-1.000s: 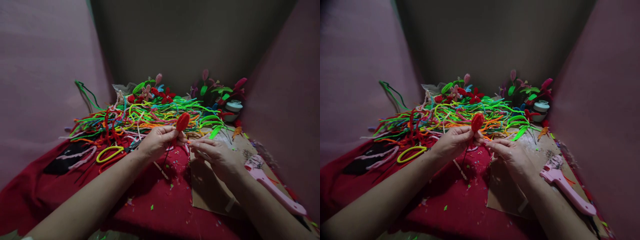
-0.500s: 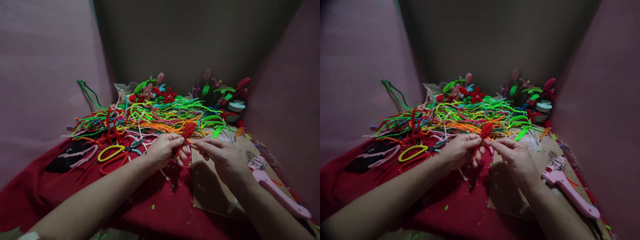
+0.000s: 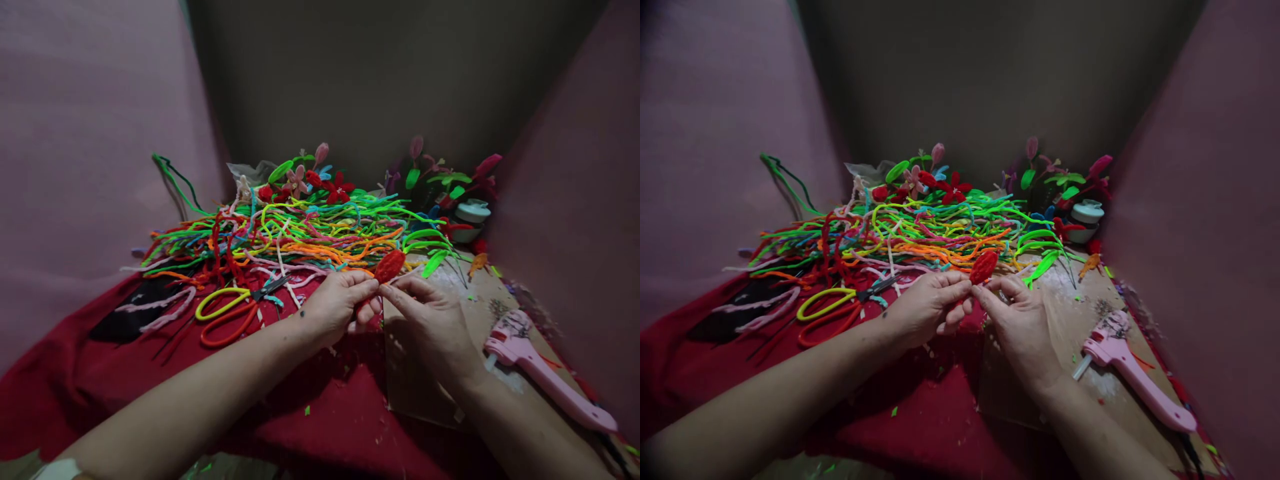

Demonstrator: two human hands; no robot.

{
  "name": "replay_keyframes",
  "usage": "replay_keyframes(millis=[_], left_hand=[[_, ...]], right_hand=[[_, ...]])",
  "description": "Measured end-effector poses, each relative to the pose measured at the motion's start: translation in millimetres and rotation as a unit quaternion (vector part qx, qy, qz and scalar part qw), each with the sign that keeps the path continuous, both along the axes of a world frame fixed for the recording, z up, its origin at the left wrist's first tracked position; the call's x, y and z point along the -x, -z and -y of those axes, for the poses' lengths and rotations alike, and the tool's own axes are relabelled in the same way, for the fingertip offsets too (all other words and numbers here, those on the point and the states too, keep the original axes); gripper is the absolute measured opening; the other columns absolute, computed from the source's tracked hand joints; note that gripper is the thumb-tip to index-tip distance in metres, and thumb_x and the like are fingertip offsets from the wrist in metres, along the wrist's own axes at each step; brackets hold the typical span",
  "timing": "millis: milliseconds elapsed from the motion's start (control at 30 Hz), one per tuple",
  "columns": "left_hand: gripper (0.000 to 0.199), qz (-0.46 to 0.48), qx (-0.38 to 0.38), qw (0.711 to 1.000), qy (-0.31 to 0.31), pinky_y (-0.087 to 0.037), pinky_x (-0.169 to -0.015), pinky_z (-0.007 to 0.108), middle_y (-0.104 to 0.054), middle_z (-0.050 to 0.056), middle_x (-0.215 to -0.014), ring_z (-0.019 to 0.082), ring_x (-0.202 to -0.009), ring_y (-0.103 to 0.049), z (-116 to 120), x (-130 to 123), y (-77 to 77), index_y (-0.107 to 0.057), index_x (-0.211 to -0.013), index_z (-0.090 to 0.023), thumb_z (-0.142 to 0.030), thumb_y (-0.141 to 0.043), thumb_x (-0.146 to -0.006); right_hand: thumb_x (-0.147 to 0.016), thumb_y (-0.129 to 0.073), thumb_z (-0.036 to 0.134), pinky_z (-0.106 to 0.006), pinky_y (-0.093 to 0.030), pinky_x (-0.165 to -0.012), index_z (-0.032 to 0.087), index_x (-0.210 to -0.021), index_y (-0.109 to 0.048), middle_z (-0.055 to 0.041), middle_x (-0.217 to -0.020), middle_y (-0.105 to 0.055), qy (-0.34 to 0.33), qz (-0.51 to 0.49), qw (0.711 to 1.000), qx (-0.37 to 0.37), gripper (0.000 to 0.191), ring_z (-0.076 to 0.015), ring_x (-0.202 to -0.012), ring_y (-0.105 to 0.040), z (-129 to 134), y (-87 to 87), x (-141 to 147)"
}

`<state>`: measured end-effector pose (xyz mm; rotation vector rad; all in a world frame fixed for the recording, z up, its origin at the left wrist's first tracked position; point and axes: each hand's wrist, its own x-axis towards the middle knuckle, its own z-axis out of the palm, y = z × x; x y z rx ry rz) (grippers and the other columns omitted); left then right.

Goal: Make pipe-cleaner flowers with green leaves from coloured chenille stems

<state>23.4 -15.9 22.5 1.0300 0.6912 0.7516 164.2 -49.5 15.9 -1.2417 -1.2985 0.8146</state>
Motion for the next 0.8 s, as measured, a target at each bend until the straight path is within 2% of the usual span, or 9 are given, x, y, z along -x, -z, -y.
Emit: replay_keyframes(millis=[233,367,567,733,800], left_hand=[[0.025,0.041,0.009,0.999,-0.004,-0.023,-0.03,0.014,-0.048,-0.006,-0.051,0.002,-0.032,-0.034,3.2,-2.0,3.0,-0.051,-0.071,-0.014,-0.036,-0.063,-0.076],[0.025,0.049,-0.009,0.999,-0.011,-0.023,-0.03,0.012,-0.049,-0.006,-0.05,0.001,-0.032,-0.034,5.1,-3.5,5.6,-0.051,-0.071,-0.014,-0.036,-0.06,-0.078],[0.027,0.038,-0.021,0.999,-0.007,-0.024,-0.028,0.014,-0.054,-0.005,-0.054,0.002,-0.03,-0.038,7.9,-5.6,5.6,-0.049,-0.073,-0.015,-0.039,-0.061,-0.076],[0.022,0.007,-0.058,0.998,-0.036,-0.025,-0.029,0.013,-0.054,-0.006,-0.055,0.002,-0.031,-0.039,11.0,-5.9,2.0,-0.046,-0.078,-0.017,-0.035,-0.058,-0.078],[0.021,-0.01,-0.077,0.996,-0.046,-0.024,-0.031,0.013,-0.052,-0.008,-0.053,0.002,-0.031,-0.038,12.0,-5.7,0.3,-0.045,-0.084,-0.018,-0.034,-0.057,-0.079]], right_hand=[[-0.078,-0.062,0.025,-0.026,-0.036,-0.071,0.022,-0.062,-0.063,0.0026,-0.068,-0.057,-0.005,-0.051,0.997,-0.053,0.016,-0.0135,-0.07,-0.05,8.8,-3.4,7.0],[-0.075,-0.066,0.028,-0.026,-0.037,-0.063,0.021,-0.065,-0.063,0.0033,-0.065,-0.058,0.009,-0.109,0.994,-0.001,0.012,-0.0116,-0.061,-0.049,7.8,1.6,9.0],[-0.07,-0.069,0.035,-0.028,-0.042,-0.058,0.019,-0.064,-0.062,0.0014,-0.059,-0.059,-0.018,-0.183,0.982,0.03,0.019,-0.0135,-0.056,-0.052,4.4,11.4,13.1],[-0.072,-0.068,0.031,-0.026,-0.042,-0.057,0.019,-0.071,-0.065,0.0021,-0.064,-0.061,-0.047,-0.225,0.972,0.045,0.013,-0.0119,-0.056,-0.053,2.8,11.1,17.0],[-0.072,-0.068,0.028,-0.023,-0.04,-0.053,0.019,-0.069,-0.065,0.004,-0.059,-0.057,-0.051,-0.243,0.968,0.048,0.01,-0.0098,-0.052,-0.049,2.1,10.4,18.5]])
